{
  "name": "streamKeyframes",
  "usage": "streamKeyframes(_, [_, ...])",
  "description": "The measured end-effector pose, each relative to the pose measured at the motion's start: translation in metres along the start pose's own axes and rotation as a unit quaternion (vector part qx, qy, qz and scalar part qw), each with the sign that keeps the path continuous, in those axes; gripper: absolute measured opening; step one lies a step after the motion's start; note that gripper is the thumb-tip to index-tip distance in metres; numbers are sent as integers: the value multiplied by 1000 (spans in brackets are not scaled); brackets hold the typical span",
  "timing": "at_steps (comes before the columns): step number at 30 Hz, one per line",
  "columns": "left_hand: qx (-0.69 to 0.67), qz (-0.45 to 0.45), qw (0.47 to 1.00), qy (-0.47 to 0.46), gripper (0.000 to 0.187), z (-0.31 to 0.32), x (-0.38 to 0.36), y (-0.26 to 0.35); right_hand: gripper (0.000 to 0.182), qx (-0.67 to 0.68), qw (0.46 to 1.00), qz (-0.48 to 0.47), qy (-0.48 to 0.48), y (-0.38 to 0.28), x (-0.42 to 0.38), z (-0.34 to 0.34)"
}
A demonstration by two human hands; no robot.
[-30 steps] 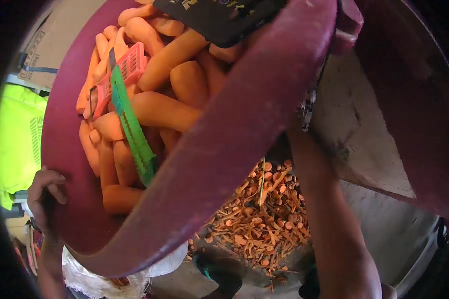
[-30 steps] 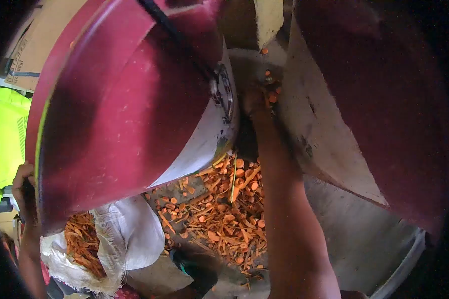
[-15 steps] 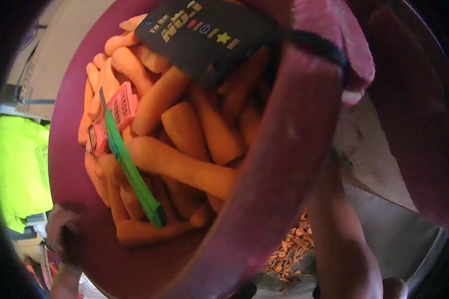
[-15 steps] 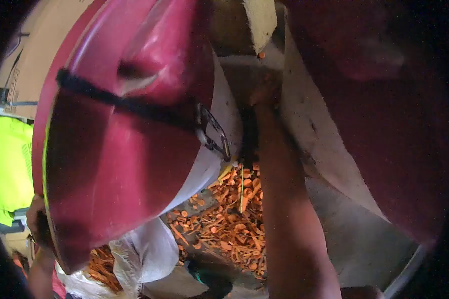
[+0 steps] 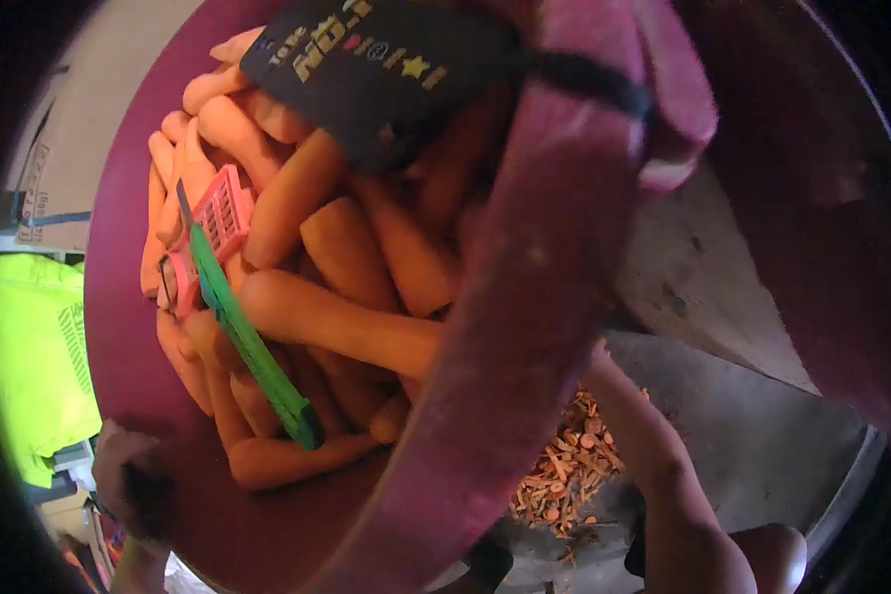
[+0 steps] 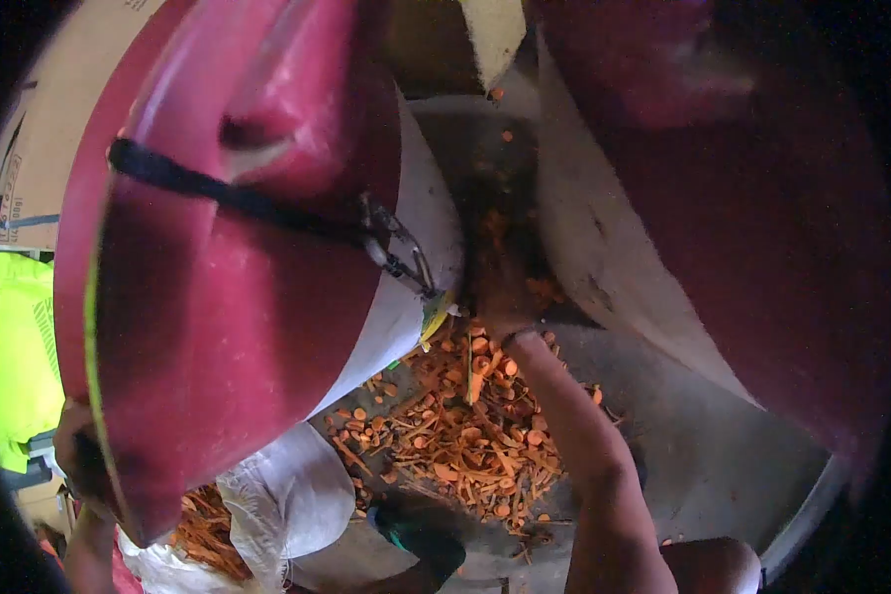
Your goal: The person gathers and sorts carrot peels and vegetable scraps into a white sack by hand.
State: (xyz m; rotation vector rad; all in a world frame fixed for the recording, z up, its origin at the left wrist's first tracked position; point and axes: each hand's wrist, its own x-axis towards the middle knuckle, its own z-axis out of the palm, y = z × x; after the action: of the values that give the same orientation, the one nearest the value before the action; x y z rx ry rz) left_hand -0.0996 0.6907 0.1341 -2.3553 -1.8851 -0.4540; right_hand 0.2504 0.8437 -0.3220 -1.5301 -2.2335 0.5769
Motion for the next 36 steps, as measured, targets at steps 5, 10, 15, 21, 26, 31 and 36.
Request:
streamKeyframes(5, [66, -51, 996, -15, 7, -4, -2, 2, 58, -132, 975, 130, 121, 74, 167, 12])
streamKeyframes(10, [31, -37, 999, -22, 9, 2, 7, 8, 59, -162, 969, 87, 163, 95, 170, 40])
streamKeyframes(15, [23, -15, 999, -30, 16, -3, 5, 2, 57, -99, 993, -50, 30, 66, 4, 18])
streamKeyframes(21, [17, 29, 997, -71, 29, -5, 5, 8, 51, 305, 920, 203, -142, 4, 4, -63])
streamKeyframes(26, [-47, -59, 995, -64, 37, -3, 2, 10, 47, -8, 999, -26, 37, 57, 73, -22])
streamKeyframes(31, [-202, -190, 961, 9, 52, -14, -30, -32, 46, -8, 978, -200, -52, 62, -21, 11])
streamKeyframes(36, [-151, -50, 987, 18, 60, 2, -11, -27, 45, 166, 915, -175, -324, 31, -99, 20])
